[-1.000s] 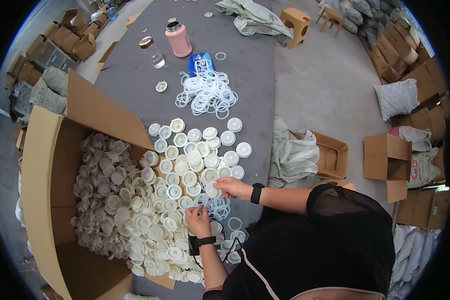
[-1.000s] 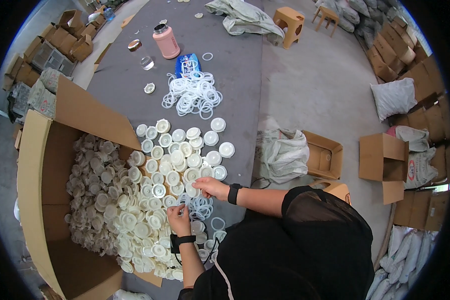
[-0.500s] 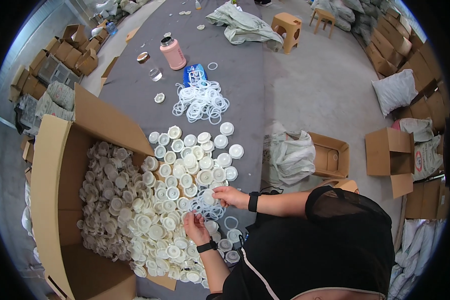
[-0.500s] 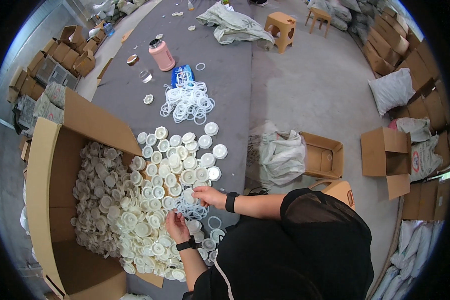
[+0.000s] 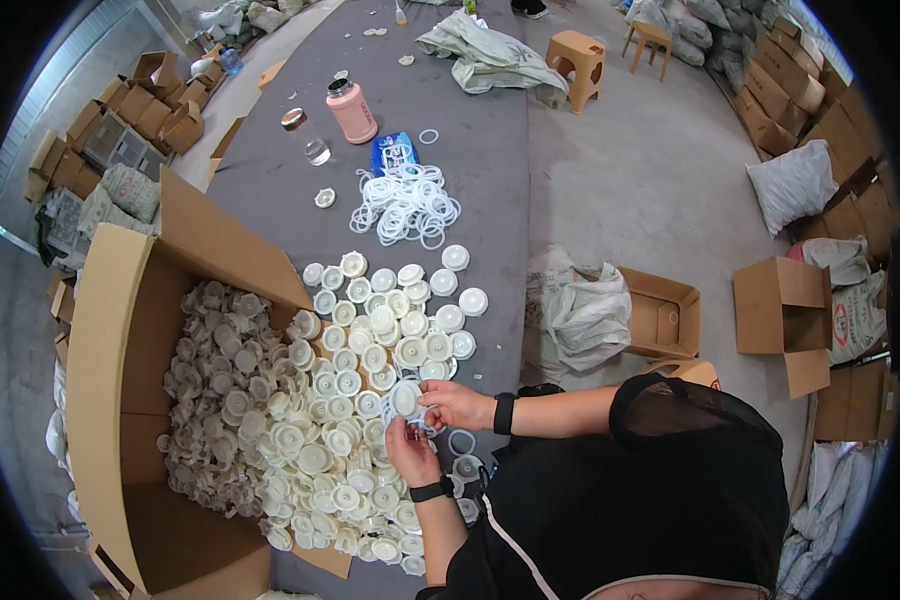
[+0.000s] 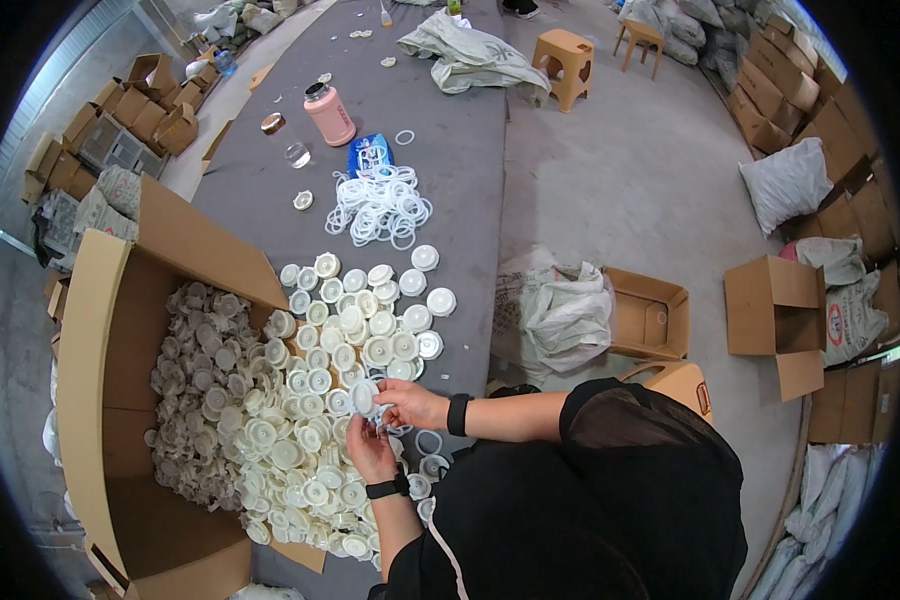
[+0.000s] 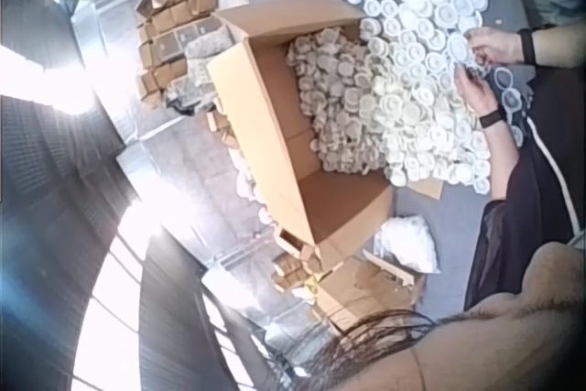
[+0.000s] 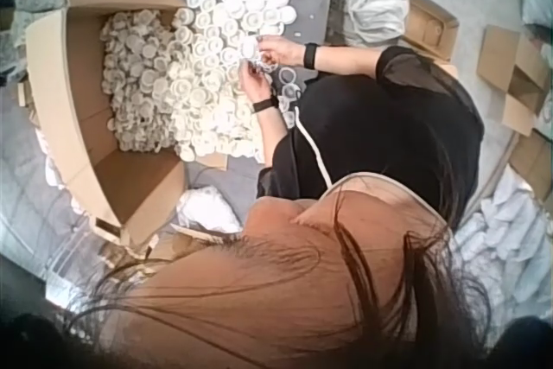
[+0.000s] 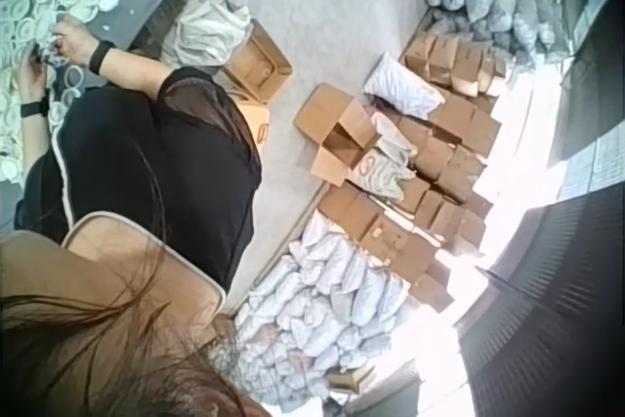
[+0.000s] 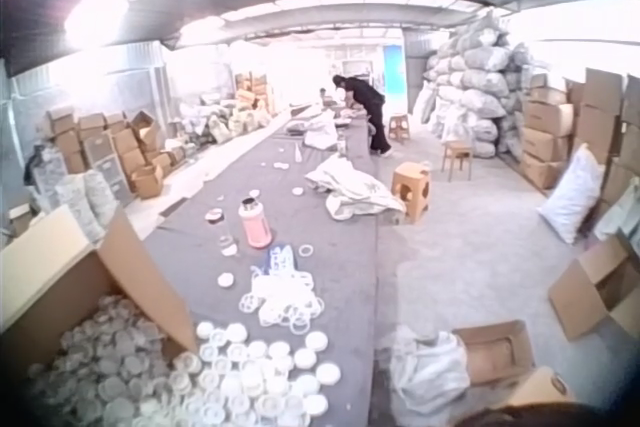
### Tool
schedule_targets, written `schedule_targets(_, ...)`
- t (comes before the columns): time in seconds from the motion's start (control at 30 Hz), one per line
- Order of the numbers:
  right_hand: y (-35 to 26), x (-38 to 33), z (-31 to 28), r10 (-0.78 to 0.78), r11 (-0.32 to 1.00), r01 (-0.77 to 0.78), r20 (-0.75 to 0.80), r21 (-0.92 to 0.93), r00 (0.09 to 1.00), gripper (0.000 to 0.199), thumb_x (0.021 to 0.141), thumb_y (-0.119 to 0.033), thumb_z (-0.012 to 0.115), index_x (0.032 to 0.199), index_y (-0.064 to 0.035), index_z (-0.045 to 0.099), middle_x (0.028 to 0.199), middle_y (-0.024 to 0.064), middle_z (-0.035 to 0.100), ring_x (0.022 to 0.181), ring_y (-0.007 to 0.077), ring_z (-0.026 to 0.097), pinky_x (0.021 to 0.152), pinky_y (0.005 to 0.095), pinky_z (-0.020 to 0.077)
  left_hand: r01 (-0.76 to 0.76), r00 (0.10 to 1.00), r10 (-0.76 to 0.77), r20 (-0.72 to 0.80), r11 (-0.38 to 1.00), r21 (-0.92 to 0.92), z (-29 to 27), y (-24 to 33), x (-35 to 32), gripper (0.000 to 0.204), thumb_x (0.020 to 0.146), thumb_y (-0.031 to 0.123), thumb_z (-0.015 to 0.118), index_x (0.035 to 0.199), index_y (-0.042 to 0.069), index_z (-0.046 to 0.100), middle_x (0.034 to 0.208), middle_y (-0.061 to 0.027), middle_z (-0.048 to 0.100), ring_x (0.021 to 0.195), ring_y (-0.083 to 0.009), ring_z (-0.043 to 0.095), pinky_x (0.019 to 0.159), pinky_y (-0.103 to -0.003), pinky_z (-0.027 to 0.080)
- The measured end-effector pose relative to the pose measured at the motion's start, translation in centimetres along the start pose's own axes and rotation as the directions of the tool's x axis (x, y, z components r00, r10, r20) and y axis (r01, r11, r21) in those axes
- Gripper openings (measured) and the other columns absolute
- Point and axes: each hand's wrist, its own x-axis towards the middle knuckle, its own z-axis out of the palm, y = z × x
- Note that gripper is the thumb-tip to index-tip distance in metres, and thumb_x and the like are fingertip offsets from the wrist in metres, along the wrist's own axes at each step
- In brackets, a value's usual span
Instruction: Sort and assemble small white plastic caps and rings at a manufacturing table.
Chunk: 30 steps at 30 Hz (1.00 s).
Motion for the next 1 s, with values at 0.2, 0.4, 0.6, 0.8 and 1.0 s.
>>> schedule_targets(0.2, 0.2, -0.1, 0.7, -0.075, 0.992, 0.073, -0.009, -0.106, 0.997, 0.014, 0.081, -0.017, 0.048, 0.091, -0.0075, 0.047, 0.068, -0.001, 0.049, 0.052, 0.0088, 0.047, 0.046, 0.0223, 0.0341, 0.027, 0.998, -0.02, 0.053, 0.99, -0.137, -0.8, -0.5, 0.8, 0.006, 0.076, 0.01, 0.054, 0.079, 0.006, 0.051, 0.08, -0.0043, 0.055, 0.07, -0.0125, 0.052, 0.062, -0.025, 0.042)
schedule_targets(0.4, 0.5, 0.1, 0.7, -0.137, 0.987, 0.14, 0.042, -0.084, 0.99, 0.019, 0.083, -0.024, 0.045, 0.082, -0.0054, 0.05, 0.061, -0.0004, 0.048, 0.043, 0.007, 0.04, 0.038, 0.0195, 0.0296, -0.003, 0.98, 0.043, 0.192, 0.979, -0.204, 0.4, -0.3, 0.3, 0.009, 0.078, 0.012, 0.047, 0.081, 0.004, 0.049, 0.087, -0.006, 0.054, 0.077, -0.0154, 0.053, 0.068, -0.027, 0.043)
schedule_targets(0.6, -0.4, -0.4, 2.3, -0.101, 0.984, 0.108, 0.06, -0.142, 0.993, 0.028, 0.084, -0.03, 0.045, 0.07, -0.0064, 0.053, 0.053, -0.002, 0.046, 0.036, 0.0039, 0.035, 0.032, 0.0172, 0.0247, -0.141, 0.982, 0.164, 0.097, 0.967, -0.212, 2.9, 1.0, -1.8, 0.012, 0.08, 0.018, 0.048, 0.083, 0.006, 0.048, 0.085, -0.0051, 0.055, 0.079, -0.0136, 0.054, 0.067, -0.028, 0.044)
schedule_targets(0.8, -1.6, -0.2, 3.0, 0.022, 0.918, 0.032, 0.131, -0.395, 0.991, 0.032, 0.083, -0.032, 0.047, 0.064, -0.0076, 0.054, 0.05, -0.0038, 0.045, 0.037, 0.0027, 0.037, 0.031, 0.0161, 0.0255, -0.16, 0.979, 0.161, 0.126, 0.987, -0.018, 1.8, 1.6, -0.9, 0.012, 0.081, 0.018, 0.048, 0.081, 0.006, 0.049, 0.079, -0.0024, 0.053, 0.071, -0.011, 0.052, 0.063, -0.025, 0.043)
schedule_targets(1.0, -2.3, 1.9, 1.3, 0.294, 0.812, -0.182, 0.12, -0.555, 0.948, 0.033, 0.08, -0.034, 0.05, 0.059, -0.0088, 0.053, 0.048, -0.004, 0.043, 0.037, 0.0035, 0.036, 0.032, 0.0172, 0.0251, 0.032, 0.986, -0.046, 0.159, 0.996, 0.088, 0.8, 1.4, 0.3, 0.012, 0.082, 0.016, 0.05, 0.082, 0.005, 0.05, 0.074, -0.0025, 0.053, 0.064, -0.0095, 0.05, 0.059, -0.021, 0.041)
